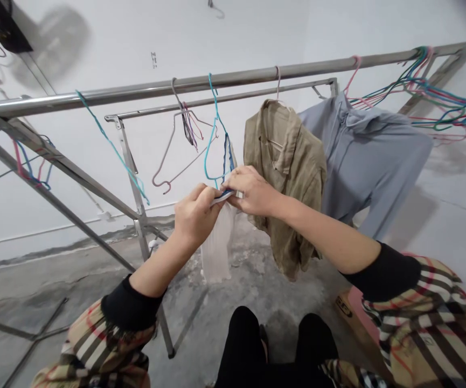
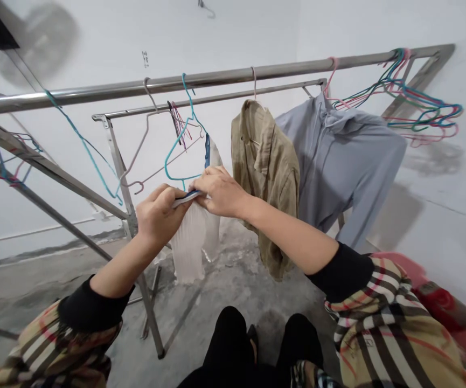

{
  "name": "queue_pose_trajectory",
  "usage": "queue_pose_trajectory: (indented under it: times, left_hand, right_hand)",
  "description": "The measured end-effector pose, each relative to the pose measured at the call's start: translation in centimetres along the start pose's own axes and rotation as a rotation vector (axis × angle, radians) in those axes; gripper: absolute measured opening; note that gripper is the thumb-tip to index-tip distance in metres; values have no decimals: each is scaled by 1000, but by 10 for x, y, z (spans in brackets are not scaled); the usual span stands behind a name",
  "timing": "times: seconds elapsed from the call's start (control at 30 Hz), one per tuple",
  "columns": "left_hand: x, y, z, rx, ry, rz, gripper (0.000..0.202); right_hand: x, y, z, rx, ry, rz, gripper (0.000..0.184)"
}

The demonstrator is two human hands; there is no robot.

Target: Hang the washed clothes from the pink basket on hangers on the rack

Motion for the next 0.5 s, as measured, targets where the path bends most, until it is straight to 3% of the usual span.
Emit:
queue_pose_trajectory:
  times: [0.1,0.17,0.3,0.37,0.5]
  left_hand:
    - [2,8,8,57,-45,105,5]
    - [7,11,13,-9,-139,258,8]
    - [28,24,26,-238,-391,598,18]
    - [39,41,32,-277,-482,740,20]
    - [57,76,39,-273,-621,898,25]
  right_hand:
    - [4,-9,13,-31,-85,-44,16]
    - [7,-10,26,-32,-117,-99,20]
    - [25,-2,64,61,-124,-320,75]
    - [45,-1,90,167,-163,-502,90]
    - [89,-17,159,423,-381,-795,78]
Point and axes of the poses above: each hand's wrist, its own z-axis away from the middle knuckle, its own x-axis out of the palm, y = z × x, the point moved 6 cm from there along -z, towards the middle knuckle, and after that the axes turned 2 degrees about -y, right-handed, at the moved point
